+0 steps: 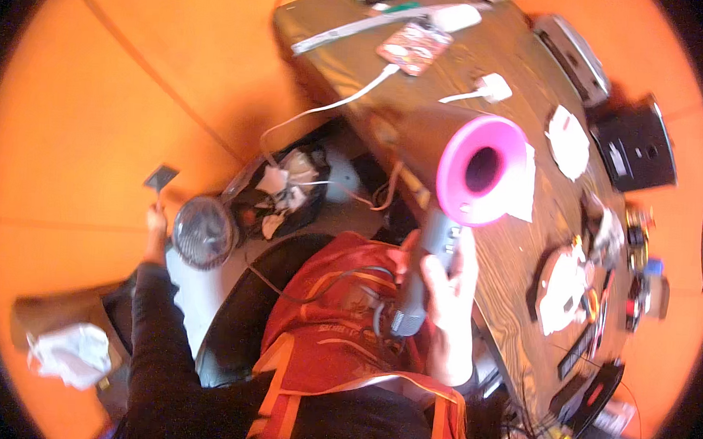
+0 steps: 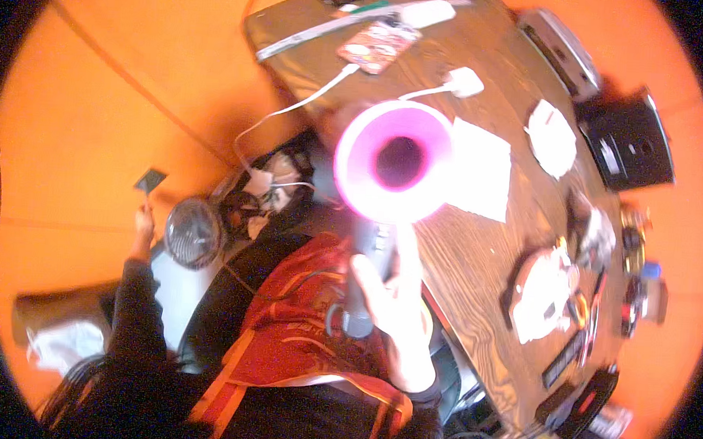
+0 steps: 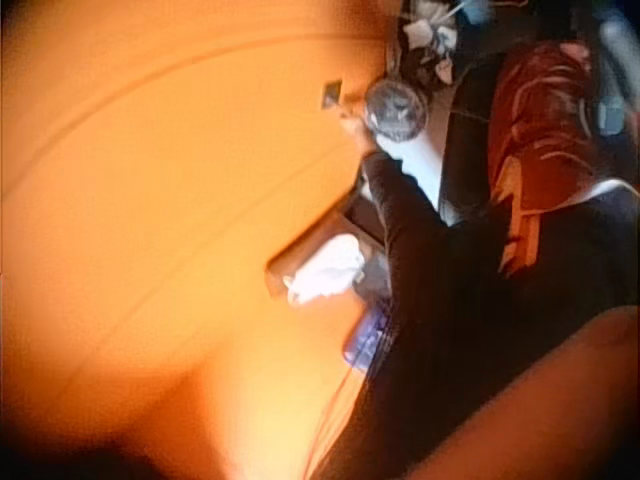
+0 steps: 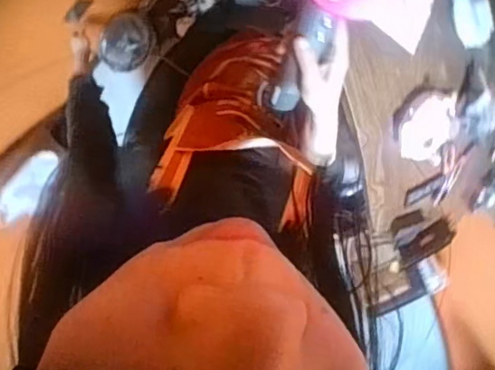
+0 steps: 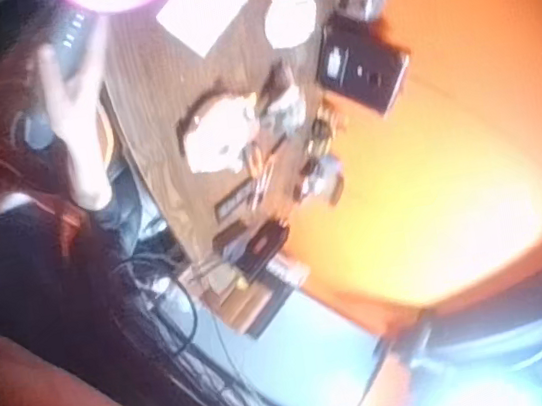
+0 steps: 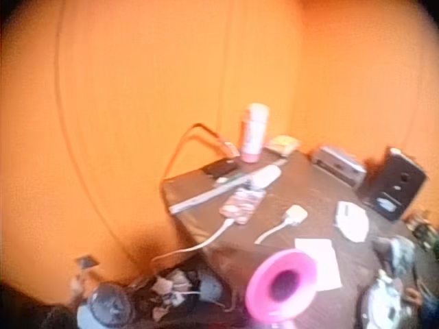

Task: The person removes a cover from a white circular electronic device, then uses a screwdriver to tighten screws around its central component. They place screws on a paper, continue tightening, and later plug in and operate a pink hair dryer, adjusting its settings before setting it down.

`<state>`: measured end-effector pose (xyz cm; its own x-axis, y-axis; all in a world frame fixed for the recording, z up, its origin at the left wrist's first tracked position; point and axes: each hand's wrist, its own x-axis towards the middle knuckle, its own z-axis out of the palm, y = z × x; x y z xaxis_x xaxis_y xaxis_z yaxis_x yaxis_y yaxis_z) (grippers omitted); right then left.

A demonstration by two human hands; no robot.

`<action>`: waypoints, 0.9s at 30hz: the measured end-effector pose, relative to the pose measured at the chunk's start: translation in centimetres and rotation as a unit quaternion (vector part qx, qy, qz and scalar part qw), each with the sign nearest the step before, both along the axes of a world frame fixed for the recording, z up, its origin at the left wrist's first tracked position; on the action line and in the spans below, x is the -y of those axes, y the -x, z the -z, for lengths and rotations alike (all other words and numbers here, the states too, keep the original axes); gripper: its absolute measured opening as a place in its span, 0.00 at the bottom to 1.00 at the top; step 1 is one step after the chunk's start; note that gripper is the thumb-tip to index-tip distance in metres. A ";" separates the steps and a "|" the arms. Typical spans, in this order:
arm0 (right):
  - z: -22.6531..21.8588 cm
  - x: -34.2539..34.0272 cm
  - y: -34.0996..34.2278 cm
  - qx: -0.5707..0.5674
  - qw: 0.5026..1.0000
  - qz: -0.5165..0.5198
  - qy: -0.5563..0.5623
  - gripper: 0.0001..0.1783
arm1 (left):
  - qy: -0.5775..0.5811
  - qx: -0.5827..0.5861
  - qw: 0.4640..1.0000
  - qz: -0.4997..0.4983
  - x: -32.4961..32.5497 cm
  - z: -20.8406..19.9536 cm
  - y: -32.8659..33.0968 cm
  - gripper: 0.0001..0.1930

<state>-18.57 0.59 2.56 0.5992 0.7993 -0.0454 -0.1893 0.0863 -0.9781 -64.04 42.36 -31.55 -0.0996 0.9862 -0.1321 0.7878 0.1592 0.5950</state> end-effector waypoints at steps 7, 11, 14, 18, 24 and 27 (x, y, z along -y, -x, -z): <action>-0.4 -1.0 1.0 0.012 1.000 -0.010 -0.013 0.35 | -0.221 -0.135 0.966 -0.017 3.9 0.4 -3.4 0.19; -1.5 -1.4 1.2 0.008 1.000 -0.019 -0.020 0.35 | -0.235 -0.112 0.965 -0.018 11.0 1.0 -4.8 0.16; -2.2 -1.5 1.6 -0.005 1.000 -0.011 -0.021 0.35 | -0.223 0.033 0.974 0.030 11.9 -2.9 -6.5 0.15; -2.9 -1.0 2.6 0.055 0.998 0.014 -0.009 0.36 | -0.036 0.408 0.912 0.011 12.5 -14.4 -12.2 0.11; -3.8 2.1 3.8 0.213 0.975 0.064 0.011 0.37 | -0.001 0.600 0.780 0.175 22.0 -31.5 -20.8 0.08; -4.4 4.2 4.5 0.213 0.974 0.079 -0.007 0.38 | 0.012 0.660 0.710 0.245 26.6 -35.7 -23.4 0.07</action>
<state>-23.06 -3.59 6.97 0.6771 0.6940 0.2446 0.2503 0.0953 -0.9635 -40.65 15.71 4.15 0.4816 0.8554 0.1906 -0.4891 0.0818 0.8684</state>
